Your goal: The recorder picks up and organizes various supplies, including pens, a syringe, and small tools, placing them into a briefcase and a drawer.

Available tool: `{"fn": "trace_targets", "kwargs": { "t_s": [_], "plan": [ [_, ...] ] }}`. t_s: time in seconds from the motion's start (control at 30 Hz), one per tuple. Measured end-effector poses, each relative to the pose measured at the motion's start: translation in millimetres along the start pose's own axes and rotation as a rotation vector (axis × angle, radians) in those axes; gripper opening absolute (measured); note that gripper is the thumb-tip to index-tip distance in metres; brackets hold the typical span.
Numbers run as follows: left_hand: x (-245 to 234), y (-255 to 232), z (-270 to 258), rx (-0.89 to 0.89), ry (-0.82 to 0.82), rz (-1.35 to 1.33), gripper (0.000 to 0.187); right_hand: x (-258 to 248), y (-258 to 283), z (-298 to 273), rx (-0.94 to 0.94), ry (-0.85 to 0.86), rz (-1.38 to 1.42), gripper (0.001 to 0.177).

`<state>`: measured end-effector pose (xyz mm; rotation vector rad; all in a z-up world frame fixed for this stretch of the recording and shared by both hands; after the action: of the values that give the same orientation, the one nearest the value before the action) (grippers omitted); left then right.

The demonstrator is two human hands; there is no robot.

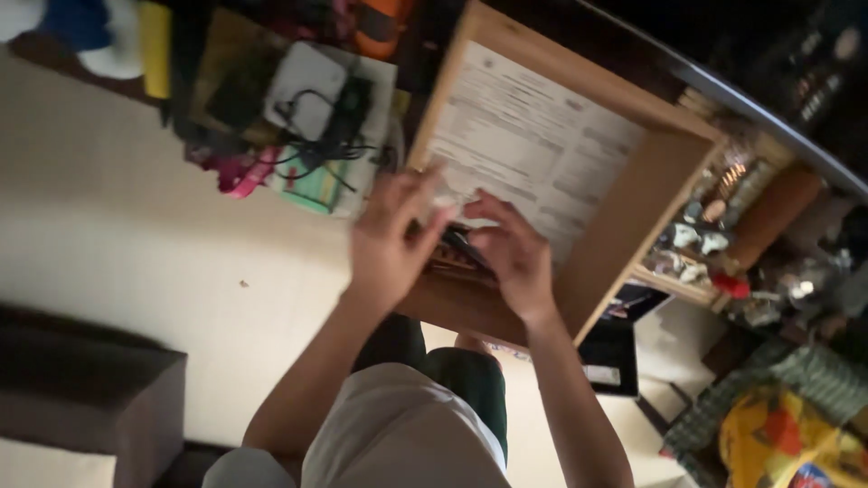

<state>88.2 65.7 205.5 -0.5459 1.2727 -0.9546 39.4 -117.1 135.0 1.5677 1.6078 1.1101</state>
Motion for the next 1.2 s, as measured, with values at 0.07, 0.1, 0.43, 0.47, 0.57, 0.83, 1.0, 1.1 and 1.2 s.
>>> {"fn": "trace_targets", "kwargs": {
  "t_s": [0.07,0.1,0.43,0.47,0.57,0.83,1.0,1.1,1.2],
  "plan": [
    [-19.2,30.7,22.2,0.048,-0.044,0.145,0.045,-2.7,-2.7,9.2,0.005,0.000,-0.006,0.041],
    [-28.9,42.8,33.0,0.106,-0.069,0.279,0.046,-6.1,-4.8,12.9,0.011,-0.021,-0.007,0.037],
    [120.0,194.1,92.9,0.014,0.377,0.305,0.060,-10.0,-63.0,0.5,0.165,-0.083,-0.331,0.029],
    [128.4,199.9,92.7,0.001,0.423,0.411,0.058,-11.0,-72.0,-3.4,0.201,-0.083,-0.311,0.029],
    [164.5,235.5,78.3,0.019,0.434,0.608,0.036,-14.2,-87.4,-6.7,0.229,-0.076,-0.244,0.029],
    [149.4,223.0,68.0,0.045,0.696,0.417,0.007,-48.2,-86.8,-0.3,0.207,-0.162,-0.203,0.028],
    [111.0,191.0,60.3,0.330,0.380,0.595,0.008,-66.0,-91.5,6.6,0.266,-0.263,-0.898,0.044],
    [65.4,146.8,61.7,0.325,0.143,0.464,0.035,-17.3,-89.6,16.0,0.063,0.047,-1.209,0.057],
    [49.6,101.0,48.0,0.289,0.169,0.320,0.045,-2.5,-127.6,21.9,0.042,0.081,-1.282,0.054]
  ]
}}
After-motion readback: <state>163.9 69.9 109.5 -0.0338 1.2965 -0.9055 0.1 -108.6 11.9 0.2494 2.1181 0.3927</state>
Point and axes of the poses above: each hand's wrist, its own z-axis towards the middle knuckle, its own x-axis out of the palm, y = z × x, the point moved 8 cm from there along z, towards the middle knuckle, and after that the axes turned 11 degrees about x, right-handed, at the moved point
